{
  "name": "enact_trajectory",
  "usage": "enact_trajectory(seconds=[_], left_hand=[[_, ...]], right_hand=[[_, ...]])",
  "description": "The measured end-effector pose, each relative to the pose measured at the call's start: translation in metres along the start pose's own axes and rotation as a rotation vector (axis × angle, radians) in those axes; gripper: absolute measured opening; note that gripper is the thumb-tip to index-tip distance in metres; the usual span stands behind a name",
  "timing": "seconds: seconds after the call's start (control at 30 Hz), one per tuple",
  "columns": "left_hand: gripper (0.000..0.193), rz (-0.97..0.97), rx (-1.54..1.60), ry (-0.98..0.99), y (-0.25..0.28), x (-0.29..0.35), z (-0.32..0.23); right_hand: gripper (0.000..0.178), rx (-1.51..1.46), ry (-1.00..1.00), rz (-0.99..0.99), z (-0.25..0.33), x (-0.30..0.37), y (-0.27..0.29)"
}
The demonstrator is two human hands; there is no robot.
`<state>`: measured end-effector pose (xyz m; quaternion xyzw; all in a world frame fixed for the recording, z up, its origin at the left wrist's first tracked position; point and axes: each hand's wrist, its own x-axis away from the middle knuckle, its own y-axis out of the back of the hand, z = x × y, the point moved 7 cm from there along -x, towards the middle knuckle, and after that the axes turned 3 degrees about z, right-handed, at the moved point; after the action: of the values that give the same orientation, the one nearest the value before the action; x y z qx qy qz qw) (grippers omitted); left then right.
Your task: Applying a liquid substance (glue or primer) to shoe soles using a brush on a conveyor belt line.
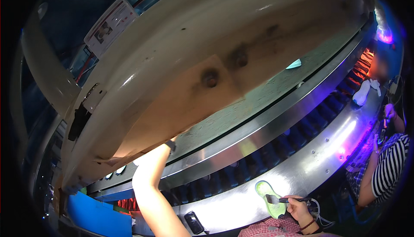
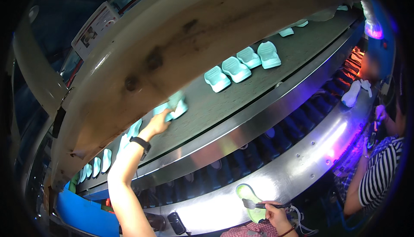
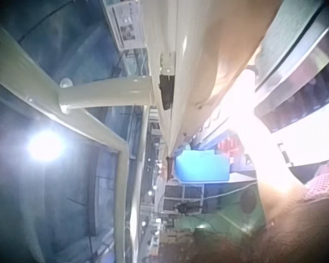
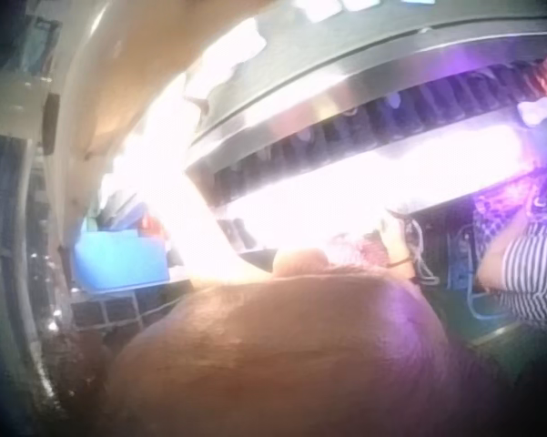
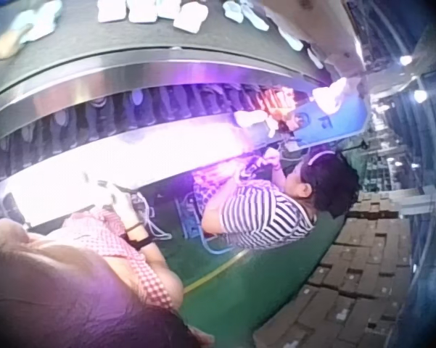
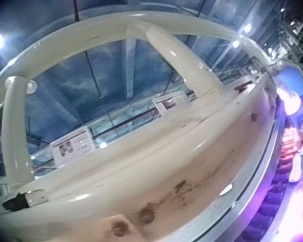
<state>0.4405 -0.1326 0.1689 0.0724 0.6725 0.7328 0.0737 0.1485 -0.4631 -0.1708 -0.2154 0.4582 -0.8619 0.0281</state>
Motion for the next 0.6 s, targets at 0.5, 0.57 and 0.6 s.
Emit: enact_trajectory(seconds=[0.5, 0.57, 0.6], left_hand=[[0.056, -0.202, 0.444, 0.240, 0.018, 0.063, 0.111], [0.058, -0.229, 0.419, 0.320, 0.016, 0.081, 0.152], [0.058, -0.235, 0.414, 0.349, 0.006, 0.087, 0.174]], right_hand=[[0.014, 0.007, -0.019, -0.076, -0.011, -0.004, -0.003], [0.018, 0.071, -0.006, -0.109, -0.011, -0.005, -0.006], [0.018, 0.073, -0.006, -0.122, -0.011, -0.007, -0.011]])
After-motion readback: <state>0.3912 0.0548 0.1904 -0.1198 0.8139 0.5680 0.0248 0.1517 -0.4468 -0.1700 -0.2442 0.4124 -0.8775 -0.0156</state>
